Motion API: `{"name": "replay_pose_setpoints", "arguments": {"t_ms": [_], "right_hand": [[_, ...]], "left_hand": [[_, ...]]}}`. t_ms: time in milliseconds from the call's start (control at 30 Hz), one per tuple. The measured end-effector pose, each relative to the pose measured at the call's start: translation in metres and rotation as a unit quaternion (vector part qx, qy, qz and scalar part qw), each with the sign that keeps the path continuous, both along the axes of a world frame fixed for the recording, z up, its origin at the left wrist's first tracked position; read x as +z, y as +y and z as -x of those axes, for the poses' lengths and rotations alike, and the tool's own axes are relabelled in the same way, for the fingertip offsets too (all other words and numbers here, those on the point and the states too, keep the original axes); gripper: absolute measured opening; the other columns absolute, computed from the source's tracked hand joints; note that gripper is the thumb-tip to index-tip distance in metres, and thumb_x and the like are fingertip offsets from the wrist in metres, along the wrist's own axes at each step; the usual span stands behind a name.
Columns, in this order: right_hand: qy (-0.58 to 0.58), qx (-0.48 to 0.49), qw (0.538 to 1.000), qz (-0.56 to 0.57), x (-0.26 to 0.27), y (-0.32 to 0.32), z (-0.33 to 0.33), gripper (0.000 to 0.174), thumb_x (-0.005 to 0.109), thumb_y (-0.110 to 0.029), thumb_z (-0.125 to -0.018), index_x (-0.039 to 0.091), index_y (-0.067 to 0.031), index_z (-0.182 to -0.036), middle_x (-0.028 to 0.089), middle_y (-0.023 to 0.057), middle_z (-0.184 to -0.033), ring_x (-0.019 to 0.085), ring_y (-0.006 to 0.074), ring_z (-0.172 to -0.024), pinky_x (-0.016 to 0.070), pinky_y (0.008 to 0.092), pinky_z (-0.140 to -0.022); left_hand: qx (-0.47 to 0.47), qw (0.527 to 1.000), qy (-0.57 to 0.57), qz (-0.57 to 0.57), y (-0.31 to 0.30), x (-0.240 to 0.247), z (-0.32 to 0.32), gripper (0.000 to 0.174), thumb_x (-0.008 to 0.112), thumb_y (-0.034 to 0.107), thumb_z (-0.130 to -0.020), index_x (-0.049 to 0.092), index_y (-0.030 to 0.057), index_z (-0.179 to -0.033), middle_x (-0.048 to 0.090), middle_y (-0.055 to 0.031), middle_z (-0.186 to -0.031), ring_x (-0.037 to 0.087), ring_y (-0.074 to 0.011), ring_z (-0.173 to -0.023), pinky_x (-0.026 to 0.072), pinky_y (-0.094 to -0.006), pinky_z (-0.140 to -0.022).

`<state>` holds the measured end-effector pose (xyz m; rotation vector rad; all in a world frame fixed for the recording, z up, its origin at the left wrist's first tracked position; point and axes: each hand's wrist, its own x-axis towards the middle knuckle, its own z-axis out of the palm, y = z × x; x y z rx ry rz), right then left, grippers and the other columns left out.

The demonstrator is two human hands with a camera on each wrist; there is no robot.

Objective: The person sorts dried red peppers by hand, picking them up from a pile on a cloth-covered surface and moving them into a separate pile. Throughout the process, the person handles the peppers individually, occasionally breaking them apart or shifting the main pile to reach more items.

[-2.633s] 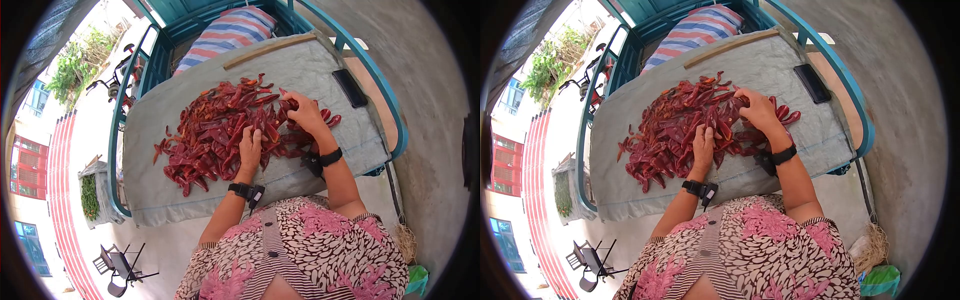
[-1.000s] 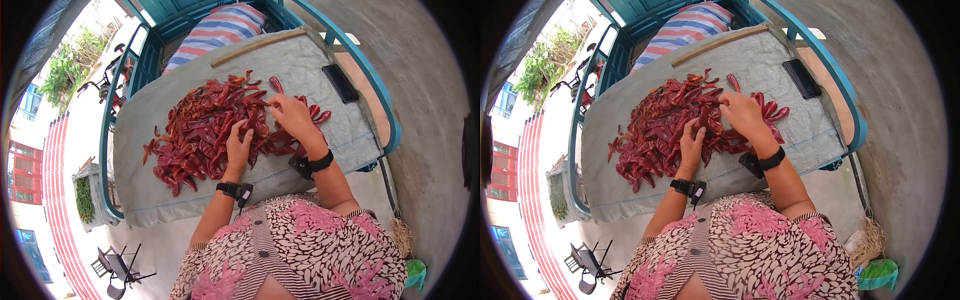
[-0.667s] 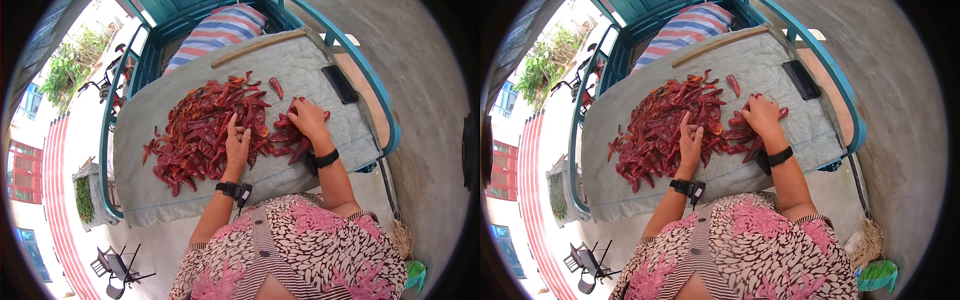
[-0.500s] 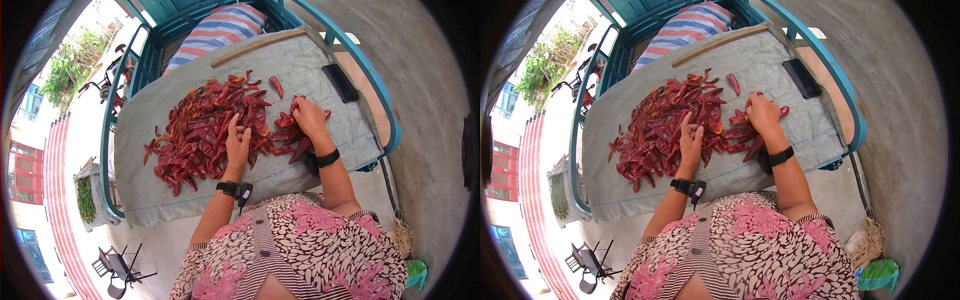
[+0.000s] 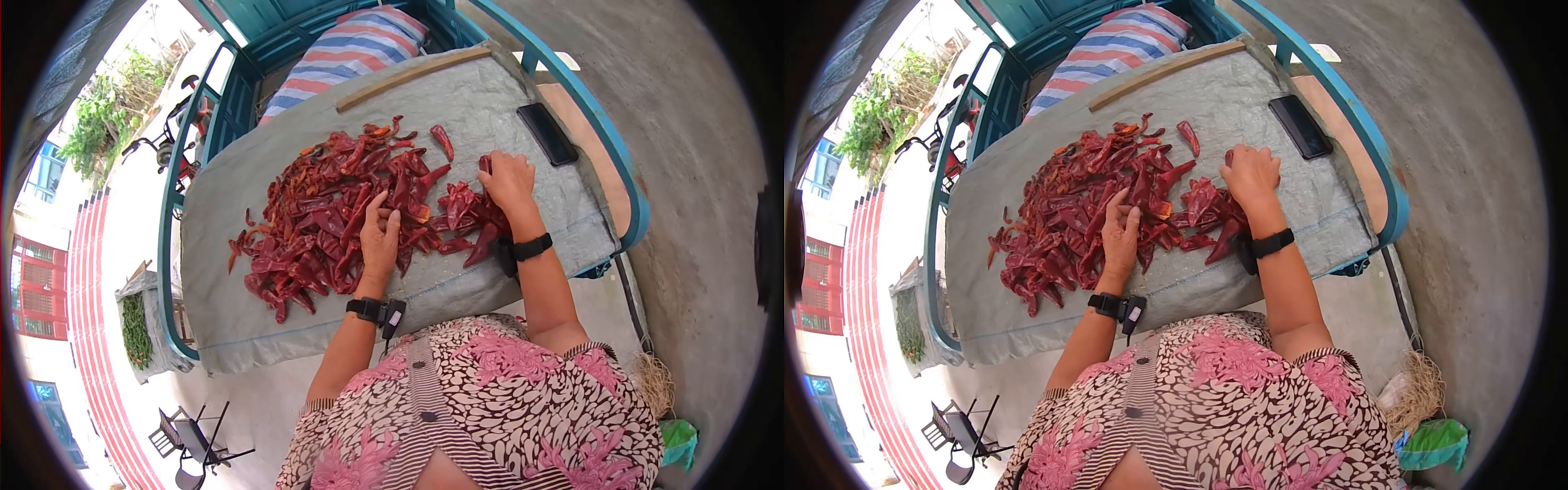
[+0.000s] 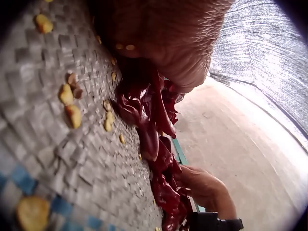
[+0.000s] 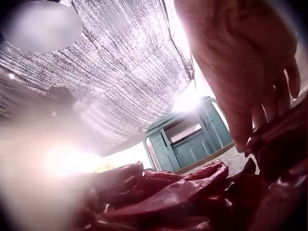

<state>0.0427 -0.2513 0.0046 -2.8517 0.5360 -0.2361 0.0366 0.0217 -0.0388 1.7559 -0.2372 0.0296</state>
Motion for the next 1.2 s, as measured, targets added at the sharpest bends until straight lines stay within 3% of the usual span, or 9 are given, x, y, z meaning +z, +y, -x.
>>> {"name": "replay_pose_setpoints", "arguments": {"t_ms": [67, 200, 367, 467, 567, 667, 767, 867, 1200], "right_hand": [[0.017, 0.027, 0.999, 0.020, -0.007, 0.002, -0.003, 0.038, 0.075, -0.026, -0.083, 0.068, -0.0121, -0.118, 0.073, 0.0163, -0.103, 0.064, 0.0325, -0.105, 0.0417, 0.0482, -0.090], [-0.080, 0.036, 0.988, -0.127, -0.013, 0.006, -0.003, 0.038, 0.074, -0.022, -0.081, 0.068, -0.0096, -0.117, 0.074, 0.0142, -0.103, 0.065, 0.0317, -0.104, 0.0428, 0.0483, -0.091], [-0.164, 0.139, 0.900, -0.380, 0.031, 0.021, 0.003, 0.037, 0.073, -0.019, -0.081, 0.068, -0.0085, -0.116, 0.074, 0.0118, -0.104, 0.067, 0.0312, -0.104, 0.0437, 0.0478, -0.092], [-0.273, 0.175, 0.886, -0.333, 0.037, 0.029, -0.005, 0.036, 0.073, -0.021, -0.082, 0.068, -0.0101, -0.116, 0.074, 0.0111, -0.103, 0.067, 0.0302, -0.104, 0.0433, 0.0473, -0.092], [-0.001, 0.154, 0.973, -0.172, 0.047, 0.020, 0.009, 0.039, 0.076, -0.022, -0.081, 0.068, -0.0105, -0.117, 0.074, 0.0095, -0.103, 0.067, 0.0288, -0.105, 0.0428, 0.0467, -0.092], [-0.007, 0.195, 0.981, -0.014, 0.016, 0.024, 0.022, 0.037, 0.075, -0.025, -0.082, 0.069, -0.0116, -0.116, 0.074, 0.0097, -0.098, 0.068, 0.0286, -0.101, 0.0421, 0.0468, -0.092], [-0.059, 0.237, 0.956, -0.162, 0.003, 0.023, 0.026, 0.038, 0.075, -0.025, -0.082, 0.070, -0.0095, -0.117, 0.074, 0.0124, -0.100, 0.070, 0.0271, -0.092, 0.0511, 0.0406, -0.084], [-0.045, 0.186, 0.941, -0.278, 0.018, 0.021, 0.028, 0.030, 0.073, -0.024, -0.082, 0.072, -0.0108, -0.109, 0.075, 0.0102, -0.091, 0.070, 0.0307, -0.089, 0.0469, 0.0433, -0.087], [-0.124, 0.134, 0.879, -0.441, 0.050, 0.028, 0.014, 0.033, 0.070, -0.024, -0.090, 0.067, -0.0028, -0.115, 0.072, 0.0105, -0.088, 0.069, 0.0182, -0.078, 0.0544, 0.0344, -0.071]], "left_hand": [[0.000, 1.000, -0.006, -0.007, 0.000, 0.000, -0.001, 0.044, 0.063, 0.016, -0.103, 0.052, 0.0094, -0.145, 0.060, -0.0024, -0.094, 0.054, -0.0079, -0.076, 0.0478, -0.0246, -0.071], [0.003, 1.000, -0.002, -0.006, -0.001, 0.001, -0.001, 0.043, 0.063, 0.016, -0.103, 0.052, 0.0089, -0.144, 0.061, -0.0026, -0.093, 0.055, -0.0083, -0.077, 0.0481, -0.0249, -0.071], [-0.002, 1.000, -0.007, -0.021, 0.000, 0.007, 0.001, 0.043, 0.063, 0.017, -0.103, 0.052, 0.0084, -0.143, 0.060, -0.0017, -0.094, 0.055, -0.0078, -0.077, 0.0475, -0.0242, -0.070], [0.000, 0.999, -0.010, -0.036, 0.000, 0.003, 0.000, 0.043, 0.063, 0.018, -0.102, 0.052, 0.0085, -0.142, 0.061, -0.0019, -0.095, 0.056, -0.0087, -0.079, 0.0481, -0.0247, -0.072], [0.007, 0.999, -0.026, -0.041, 0.001, 0.003, -0.003, 0.043, 0.065, 0.019, -0.101, 0.053, 0.0073, -0.141, 0.061, -0.0029, -0.093, 0.056, -0.0093, -0.077, 0.0492, -0.0260, -0.072], [0.006, 0.999, -0.029, -0.025, 0.000, 0.004, -0.002, 0.043, 0.066, 0.019, -0.101, 0.054, 0.0064, -0.140, 0.061, -0.0030, -0.093, 0.055, -0.0092, -0.076, 0.0491, -0.0259, -0.071], [0.003, 1.000, -0.009, -0.026, 0.000, 0.007, -0.001, 0.041, 0.064, 0.020, -0.102, 0.054, 0.0069, -0.140, 0.062, -0.0029, -0.094, 0.057, -0.0107, -0.082, 0.0495, -0.0271, -0.077], [-0.001, 1.000, 0.005, -0.027, 0.001, 0.010, 0.001, 0.041, 0.063, 0.020, -0.103, 0.054, 0.0069, -0.140, 0.062, -0.0031, -0.096, 0.057, -0.0114, -0.086, 0.0497, -0.0279, -0.079], [0.004, 1.000, -0.009, -0.028, 0.000, 0.007, -0.001, 0.039, 0.063, 0.019, -0.102, 0.054, 0.0066, -0.139, 0.061, -0.0018, -0.094, 0.055, -0.0099, -0.082, 0.0481, -0.0258, -0.074]]}}
